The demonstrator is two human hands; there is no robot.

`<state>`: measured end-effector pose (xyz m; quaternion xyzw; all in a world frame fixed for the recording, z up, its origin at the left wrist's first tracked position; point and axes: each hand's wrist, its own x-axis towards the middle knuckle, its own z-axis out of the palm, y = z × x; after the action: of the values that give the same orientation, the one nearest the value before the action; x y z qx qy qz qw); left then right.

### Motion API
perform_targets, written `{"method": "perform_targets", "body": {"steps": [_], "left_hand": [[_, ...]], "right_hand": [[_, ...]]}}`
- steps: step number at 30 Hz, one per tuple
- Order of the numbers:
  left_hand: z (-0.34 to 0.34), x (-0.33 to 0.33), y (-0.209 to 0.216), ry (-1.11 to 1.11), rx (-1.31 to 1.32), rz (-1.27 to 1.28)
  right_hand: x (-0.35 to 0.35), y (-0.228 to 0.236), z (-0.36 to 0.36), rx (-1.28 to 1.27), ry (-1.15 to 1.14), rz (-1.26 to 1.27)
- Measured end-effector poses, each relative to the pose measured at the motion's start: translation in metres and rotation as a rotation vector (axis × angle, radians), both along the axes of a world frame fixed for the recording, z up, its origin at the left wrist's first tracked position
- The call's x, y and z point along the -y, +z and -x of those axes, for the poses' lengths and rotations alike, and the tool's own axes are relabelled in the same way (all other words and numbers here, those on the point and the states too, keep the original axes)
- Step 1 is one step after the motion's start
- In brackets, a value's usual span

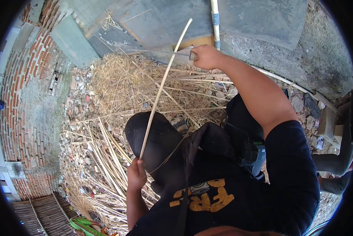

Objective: The person scrapes a wooden stick using a large knife, repeatedly moving the blade along the length of the wood while holding it by hand and supporting it on their leg.

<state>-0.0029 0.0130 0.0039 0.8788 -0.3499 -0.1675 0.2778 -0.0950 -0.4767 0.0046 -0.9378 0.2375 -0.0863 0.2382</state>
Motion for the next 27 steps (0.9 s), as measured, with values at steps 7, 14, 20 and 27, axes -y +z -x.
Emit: {"method": "perform_targets", "body": {"steps": [7,14,20,27], "left_hand": [[0.01,-0.006,-0.001,0.024,0.05,-0.033],[-0.003,-0.002,-0.005,0.003,-0.057,-0.002],[0.011,-0.01,-0.006,0.054,0.066,-0.038],[0.004,0.004,-0.005,0.016,0.121,-0.069]], "right_hand": [[-0.069,0.027,0.006,-0.022,0.321,0.047],[0.005,-0.001,0.007,0.016,-0.012,-0.046],[-0.054,0.026,0.004,0.031,0.234,-0.006],[-0.007,-0.003,0.003,0.041,0.049,0.037]]}}
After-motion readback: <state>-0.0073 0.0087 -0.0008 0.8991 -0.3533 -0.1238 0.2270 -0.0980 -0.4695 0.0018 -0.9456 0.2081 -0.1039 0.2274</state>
